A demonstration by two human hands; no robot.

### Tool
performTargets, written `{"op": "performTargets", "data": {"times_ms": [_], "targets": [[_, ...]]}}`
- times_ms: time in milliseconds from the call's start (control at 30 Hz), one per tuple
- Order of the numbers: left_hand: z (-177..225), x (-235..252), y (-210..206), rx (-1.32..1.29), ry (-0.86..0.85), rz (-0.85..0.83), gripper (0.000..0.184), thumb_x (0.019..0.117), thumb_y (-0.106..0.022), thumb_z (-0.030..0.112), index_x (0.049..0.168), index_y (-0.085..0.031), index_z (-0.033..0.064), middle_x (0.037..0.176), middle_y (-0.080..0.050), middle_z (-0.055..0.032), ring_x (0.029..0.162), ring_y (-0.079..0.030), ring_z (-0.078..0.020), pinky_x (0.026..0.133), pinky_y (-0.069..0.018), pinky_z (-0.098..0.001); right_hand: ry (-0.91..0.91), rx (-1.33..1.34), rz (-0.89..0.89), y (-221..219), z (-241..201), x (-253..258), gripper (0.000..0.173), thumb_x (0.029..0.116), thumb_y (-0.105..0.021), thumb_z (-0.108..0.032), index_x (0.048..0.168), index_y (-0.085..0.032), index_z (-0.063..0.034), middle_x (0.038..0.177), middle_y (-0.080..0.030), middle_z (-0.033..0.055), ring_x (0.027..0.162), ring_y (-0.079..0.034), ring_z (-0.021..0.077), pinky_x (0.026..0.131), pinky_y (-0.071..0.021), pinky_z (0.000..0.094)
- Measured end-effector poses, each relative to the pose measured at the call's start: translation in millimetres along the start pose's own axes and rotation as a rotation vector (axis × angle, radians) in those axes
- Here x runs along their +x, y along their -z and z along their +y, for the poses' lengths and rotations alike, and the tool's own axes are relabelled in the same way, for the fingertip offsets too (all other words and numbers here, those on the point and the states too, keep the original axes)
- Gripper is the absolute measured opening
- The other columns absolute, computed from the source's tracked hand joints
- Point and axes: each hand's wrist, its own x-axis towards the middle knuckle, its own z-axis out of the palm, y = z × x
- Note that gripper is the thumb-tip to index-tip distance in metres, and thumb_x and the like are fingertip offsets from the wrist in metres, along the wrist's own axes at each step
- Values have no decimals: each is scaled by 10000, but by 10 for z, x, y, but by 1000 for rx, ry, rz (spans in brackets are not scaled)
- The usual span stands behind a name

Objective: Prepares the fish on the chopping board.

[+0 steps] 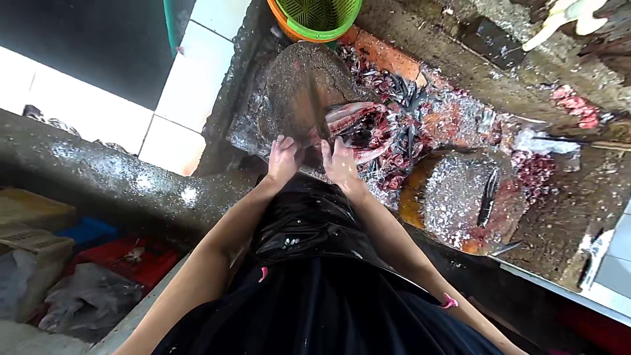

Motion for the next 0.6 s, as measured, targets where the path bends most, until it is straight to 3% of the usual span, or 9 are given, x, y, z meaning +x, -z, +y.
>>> {"op": "performTargets", "data": {"times_ms": [100,133,200,267,400,433,500,567,600], "targets": [[112,73,46,-28,42,-29,211,944,-687,312,992,-767,123,1044,-718,-82,1099,-644,-292,968,-519,-460,44,129,179,225,143,-235,475,1095,-410,-469,1222,-570,-41,725,-609,106,580,-629,241,523,-542,446],[150,170,42,-26,37,-35,245,956,-681,342,1036,-770,128,1083,-722,-85,1131,-641,-294,993,-514,-462,34,130,252,288,239,-251,489,1096,-409,-476,1250,-554,-35,723,-608,111,563,-623,243,506,-538,457],[263,353,9,18,26,-157,337,952,-672,386,1126,-746,106,1181,-701,-115,1217,-611,-324,1042,-495,-487,-103,95,373,386,550,-252,547,1088,-423,-495,1330,-548,-20,830,-683,168,696,-698,318,624,-578,543],[429,568,4,135,28,-384,409,982,-633,398,1211,-708,67,1285,-660,-159,1298,-562,-357,1087,-464,-510,-356,53,438,457,994,-183,583,1057,-446,-561,1309,-558,-48,924,-702,189,833,-712,371,734,-569,593],[679,743,-17,420,-35,-570,322,1011,-526,146,1244,-632,-49,1320,-612,-257,1314,-541,-429,1073,-470,-539,-755,-13,319,544,1901,3,598,1007,-516,-553,1361,-570,-74,1110,-710,245,1056,-691,448,858,-541,655],[698,750,-24,453,-46,-568,301,1015,-513,100,1243,-619,-67,1305,-610,-268,1300,-548,-437,1056,-482,-541,-775,-12,288,538,2065,55,590,1000,-539,-528,1354,-575,-58,1133,-703,259,1076,-681,460,866,-535,665],[697,779,-15,402,-3,-581,331,1064,-496,173,1271,-611,-58,1319,-606,-267,1319,-540,-432,1080,-473,-540,-738,-28,277,488,2283,134,592,981,-593,-518,1347,-594,-52,1234,-669,275,1142,-649,484,883,-518,692],[771,829,69,264,75,-611,349,1046,-545,212,1281,-618,-35,1330,-610,-254,1318,-553,-414,1080,-485,-554,-607,57,341,548,2201,125,594,985,-610,-471,1419,-555,-68,1449,-529,269,1317,-518,486,1010,-438,706],[874,853,170,183,85,-621,333,999,-585,145,1275,-615,-39,1320,-615,-260,1286,-577,-418,1061,-497,-574,-519,142,390,619,2041,114,543,1013,-584,-436,1407,-559,-63,1428,-550,253,1294,-544,457,1020,-454,675]]}}
